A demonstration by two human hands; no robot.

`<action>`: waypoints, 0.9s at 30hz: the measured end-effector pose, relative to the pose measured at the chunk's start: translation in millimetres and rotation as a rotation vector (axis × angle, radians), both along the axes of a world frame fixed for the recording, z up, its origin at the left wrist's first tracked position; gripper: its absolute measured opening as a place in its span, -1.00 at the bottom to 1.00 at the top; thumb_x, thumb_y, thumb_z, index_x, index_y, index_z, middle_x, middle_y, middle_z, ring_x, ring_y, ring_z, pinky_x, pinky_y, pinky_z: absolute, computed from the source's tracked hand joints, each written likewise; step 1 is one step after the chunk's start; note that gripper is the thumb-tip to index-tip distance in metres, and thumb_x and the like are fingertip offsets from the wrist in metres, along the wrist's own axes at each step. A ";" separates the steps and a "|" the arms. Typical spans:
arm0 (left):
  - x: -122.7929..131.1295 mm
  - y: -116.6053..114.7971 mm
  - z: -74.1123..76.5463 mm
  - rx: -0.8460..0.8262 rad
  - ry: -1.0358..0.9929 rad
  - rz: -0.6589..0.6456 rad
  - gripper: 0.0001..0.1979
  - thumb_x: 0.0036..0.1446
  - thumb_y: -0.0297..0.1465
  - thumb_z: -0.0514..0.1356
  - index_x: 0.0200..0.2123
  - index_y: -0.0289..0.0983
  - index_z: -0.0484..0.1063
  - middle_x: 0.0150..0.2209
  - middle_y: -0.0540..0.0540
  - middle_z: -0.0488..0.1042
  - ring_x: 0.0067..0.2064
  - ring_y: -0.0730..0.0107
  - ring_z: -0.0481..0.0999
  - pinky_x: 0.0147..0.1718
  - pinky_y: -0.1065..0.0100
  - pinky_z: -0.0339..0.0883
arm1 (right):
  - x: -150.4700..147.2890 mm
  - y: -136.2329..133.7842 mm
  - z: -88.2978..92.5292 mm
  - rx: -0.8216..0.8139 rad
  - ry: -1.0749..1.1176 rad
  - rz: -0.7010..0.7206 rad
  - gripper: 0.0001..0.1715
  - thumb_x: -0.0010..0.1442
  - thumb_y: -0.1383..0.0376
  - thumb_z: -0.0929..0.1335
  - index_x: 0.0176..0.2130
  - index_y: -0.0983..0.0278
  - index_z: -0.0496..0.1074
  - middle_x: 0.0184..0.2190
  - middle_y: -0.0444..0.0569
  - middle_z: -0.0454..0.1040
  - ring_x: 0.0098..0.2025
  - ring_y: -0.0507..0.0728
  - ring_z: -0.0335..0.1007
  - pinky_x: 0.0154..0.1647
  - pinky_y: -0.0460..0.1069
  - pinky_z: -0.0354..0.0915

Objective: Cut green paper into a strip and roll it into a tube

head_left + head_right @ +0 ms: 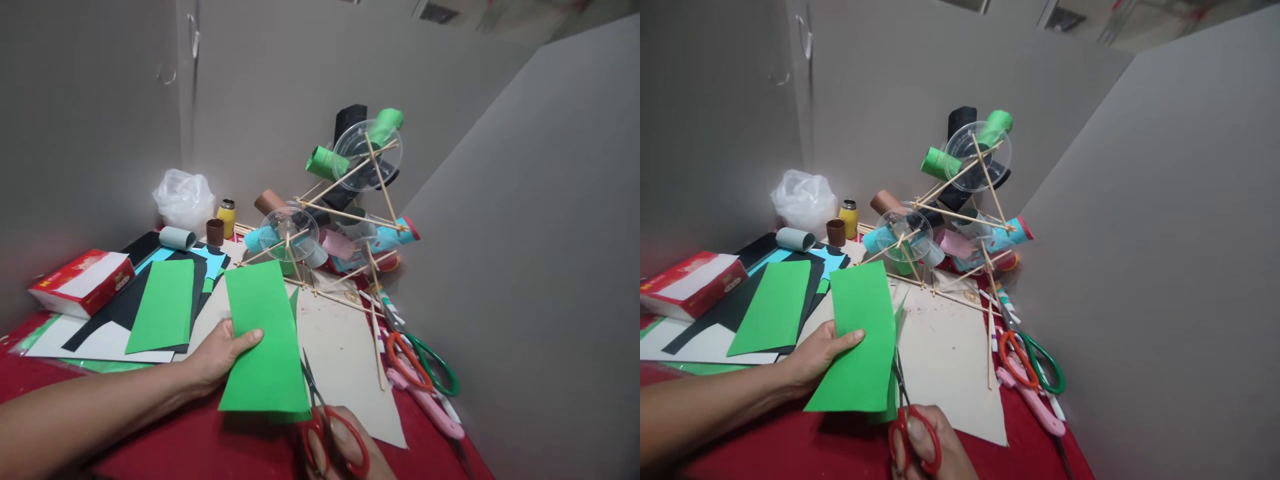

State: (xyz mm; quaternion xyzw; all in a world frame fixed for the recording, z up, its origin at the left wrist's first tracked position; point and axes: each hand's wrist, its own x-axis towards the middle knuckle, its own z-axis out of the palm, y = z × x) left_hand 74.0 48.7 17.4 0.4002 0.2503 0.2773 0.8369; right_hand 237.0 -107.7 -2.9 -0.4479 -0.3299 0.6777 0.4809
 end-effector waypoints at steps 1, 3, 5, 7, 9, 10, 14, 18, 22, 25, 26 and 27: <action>0.1 2.3 0.7 -0.036 -0.009 -0.022 -0.56 -0.04 -0.30 0.39 -0.09 -0.40 0.50 -0.23 -0.26 0.60 -0.29 0.16 0.59 -0.21 0.23 0.44 | -0.1 0.4 -1.1 0.014 0.028 0.005 -0.31 -0.03 -0.29 0.33 -0.58 0.29 0.33 -0.78 -0.30 0.03 -0.76 -0.10 -0.11 -0.71 -0.15 -0.11; 0.4 6.5 2.7 -0.092 -0.021 -0.040 -0.58 -0.05 -0.34 0.40 -0.11 -0.41 0.51 -0.20 -0.28 0.59 -0.25 0.14 0.60 -0.21 0.23 0.45 | -1.5 0.6 0.5 0.012 0.106 -0.031 -0.36 0.04 -0.23 0.32 -0.57 0.28 0.31 -0.80 -0.34 -0.05 -0.77 -0.09 -0.13 -0.72 -0.16 -0.12; 0.6 9.2 4.4 -0.117 -0.036 -0.048 -0.58 -0.05 -0.36 0.40 -0.10 -0.41 0.50 -0.15 -0.30 0.57 -0.20 0.10 0.59 -0.21 0.24 0.45 | -4.0 0.1 7.3 -0.010 0.189 -0.072 -0.40 0.10 -0.18 0.32 -0.54 0.28 0.32 -0.81 -0.36 -0.08 -0.76 -0.11 -0.16 -0.71 -0.17 -0.15; 0.7 9.8 5.8 -0.115 -0.036 -0.056 -0.58 -0.03 -0.36 0.39 -0.08 -0.39 0.50 -0.11 -0.31 0.56 -0.18 0.09 0.59 -0.22 0.23 0.46 | -6.4 -0.2 16.5 -0.037 0.247 -0.060 -0.40 0.12 -0.17 0.31 -0.53 0.30 0.33 -0.81 -0.36 -0.08 -0.76 -0.12 -0.20 -0.70 -0.18 -0.18; 0.7 8.6 6.9 -0.100 -0.019 -0.055 -0.57 -0.03 -0.35 0.39 -0.08 -0.39 0.50 -0.11 -0.31 0.55 -0.21 0.11 0.59 -0.23 0.23 0.46 | -8.2 0.2 24.7 -0.061 0.256 -0.035 -0.38 0.11 -0.18 0.32 -0.54 0.31 0.32 -0.81 -0.35 -0.05 -0.76 -0.13 -0.20 -0.70 -0.18 -0.20; 0.8 7.6 7.5 -0.093 -0.006 -0.049 -0.56 -0.04 -0.34 0.39 -0.08 -0.39 0.50 -0.11 -0.30 0.56 -0.23 0.12 0.60 -0.23 0.23 0.46 | -8.8 0.7 27.7 -0.069 0.244 -0.029 -0.37 0.11 -0.18 0.32 -0.56 0.31 0.32 -0.82 -0.34 -0.04 -0.76 -0.13 -0.19 -0.71 -0.18 -0.20; 0.8 4.0 7.5 -0.058 0.044 -0.039 -0.58 -0.06 -0.32 0.41 -0.13 -0.41 0.51 -0.19 -0.29 0.58 -0.32 0.18 0.59 -0.23 0.23 0.45 | -11.8 4.1 31.8 -0.039 0.211 -0.055 -0.34 0.11 -0.18 0.30 -0.60 0.33 0.33 -0.86 -0.35 -0.07 -0.79 -0.14 -0.21 -0.74 -0.19 -0.18; 0.3 1.8 4.0 -0.025 0.063 -0.048 -0.58 -0.04 -0.28 0.39 -0.13 -0.40 0.50 -0.21 -0.29 0.58 -0.29 0.15 0.59 -0.23 0.20 0.45 | -16.4 9.0 32.9 -0.013 0.250 -0.091 -0.38 0.12 -0.17 0.30 -0.56 0.31 0.34 -0.87 -0.36 -0.06 -0.82 -0.12 -0.11 -0.79 -0.21 -0.11; -0.2 -2.5 3.1 0.013 0.078 -0.070 -0.56 -0.01 -0.26 0.37 -0.11 -0.41 0.49 -0.21 -0.30 0.58 -0.31 0.16 0.58 -0.25 0.20 0.45 | -19.4 14.8 35.7 0.036 0.265 -0.113 -0.39 0.09 -0.17 0.32 -0.56 0.31 0.33 -0.87 -0.37 -0.03 -0.84 -0.13 -0.10 -0.82 -0.23 -0.07; -0.3 -6.6 4.3 0.055 0.090 -0.092 -0.55 0.02 -0.25 0.35 -0.07 -0.41 0.48 -0.24 -0.30 0.58 -0.35 0.19 0.58 -0.27 0.21 0.45 | -19.5 17.4 35.2 0.044 0.268 -0.121 -0.38 0.08 -0.19 0.32 -0.57 0.30 0.33 -0.88 -0.36 -0.02 -0.84 -0.11 -0.04 -0.82 -0.22 -0.01; -0.3 -7.8 4.5 0.062 0.093 -0.102 -0.55 0.02 -0.25 0.35 -0.08 -0.41 0.48 -0.24 -0.30 0.59 -0.34 0.18 0.58 -0.28 0.22 0.45 | -19.4 17.8 34.2 0.046 0.266 -0.124 -0.38 0.09 -0.18 0.31 -0.57 0.30 0.32 -0.88 -0.36 -0.02 -0.84 -0.10 -0.02 -0.82 -0.21 0.00; -0.3 -8.9 4.5 0.062 0.093 -0.110 -0.56 0.02 -0.24 0.35 -0.09 -0.41 0.48 -0.25 -0.30 0.59 -0.32 0.16 0.58 -0.28 0.22 0.45 | -19.3 18.0 33.0 0.050 0.262 -0.130 -0.38 0.11 -0.17 0.30 -0.57 0.30 0.32 -0.88 -0.36 -0.03 -0.84 -0.10 -0.01 -0.82 -0.21 0.00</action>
